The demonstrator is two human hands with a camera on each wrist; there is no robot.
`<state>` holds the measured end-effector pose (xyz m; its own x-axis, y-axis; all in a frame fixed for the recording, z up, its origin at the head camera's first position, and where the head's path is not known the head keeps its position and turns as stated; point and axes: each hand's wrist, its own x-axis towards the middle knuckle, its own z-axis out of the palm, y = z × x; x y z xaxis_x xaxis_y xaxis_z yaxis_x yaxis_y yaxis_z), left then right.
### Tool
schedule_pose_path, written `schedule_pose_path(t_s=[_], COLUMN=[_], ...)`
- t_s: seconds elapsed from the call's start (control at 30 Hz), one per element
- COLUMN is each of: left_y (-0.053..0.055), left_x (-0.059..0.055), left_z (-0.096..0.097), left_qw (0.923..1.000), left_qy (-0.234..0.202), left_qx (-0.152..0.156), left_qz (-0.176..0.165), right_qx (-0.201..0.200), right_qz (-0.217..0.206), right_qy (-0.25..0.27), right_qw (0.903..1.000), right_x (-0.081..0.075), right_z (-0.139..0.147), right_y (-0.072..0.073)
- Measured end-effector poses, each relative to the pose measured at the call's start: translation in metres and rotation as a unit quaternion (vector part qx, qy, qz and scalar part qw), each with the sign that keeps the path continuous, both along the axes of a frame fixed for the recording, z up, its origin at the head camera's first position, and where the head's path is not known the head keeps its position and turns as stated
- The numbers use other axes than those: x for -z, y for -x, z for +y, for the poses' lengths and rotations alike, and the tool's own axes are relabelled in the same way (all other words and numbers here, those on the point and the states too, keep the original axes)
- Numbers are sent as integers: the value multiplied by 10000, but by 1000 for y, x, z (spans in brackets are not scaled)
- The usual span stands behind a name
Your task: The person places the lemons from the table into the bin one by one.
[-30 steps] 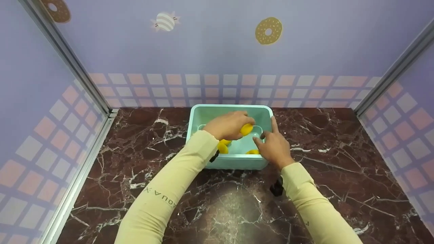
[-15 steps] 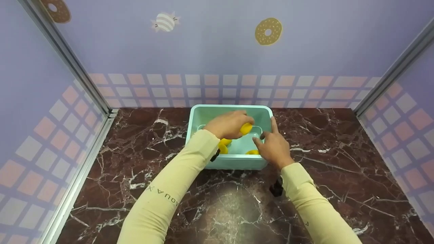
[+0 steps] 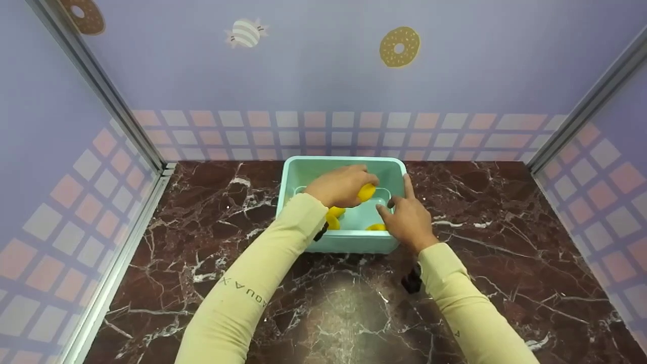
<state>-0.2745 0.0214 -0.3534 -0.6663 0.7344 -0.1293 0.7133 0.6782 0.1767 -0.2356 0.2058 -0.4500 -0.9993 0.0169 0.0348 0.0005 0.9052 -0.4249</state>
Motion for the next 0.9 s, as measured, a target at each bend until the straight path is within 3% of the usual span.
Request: schedule_pose_path(t_s=[0.53,0.9], left_y=[1,-1], left_x=[1,7], left_z=[-4,-7], left_qw=[9990,9993], left_qy=[42,89], left_qx=[-323,-252], left_qz=[-322,-260], right_qx=[-14,20], right_qz=[15,-53], right_qy=[-19,68], right_qw=[10000,10000], right_x=[0,0], right_z=[0,1], right_y=[1,1])
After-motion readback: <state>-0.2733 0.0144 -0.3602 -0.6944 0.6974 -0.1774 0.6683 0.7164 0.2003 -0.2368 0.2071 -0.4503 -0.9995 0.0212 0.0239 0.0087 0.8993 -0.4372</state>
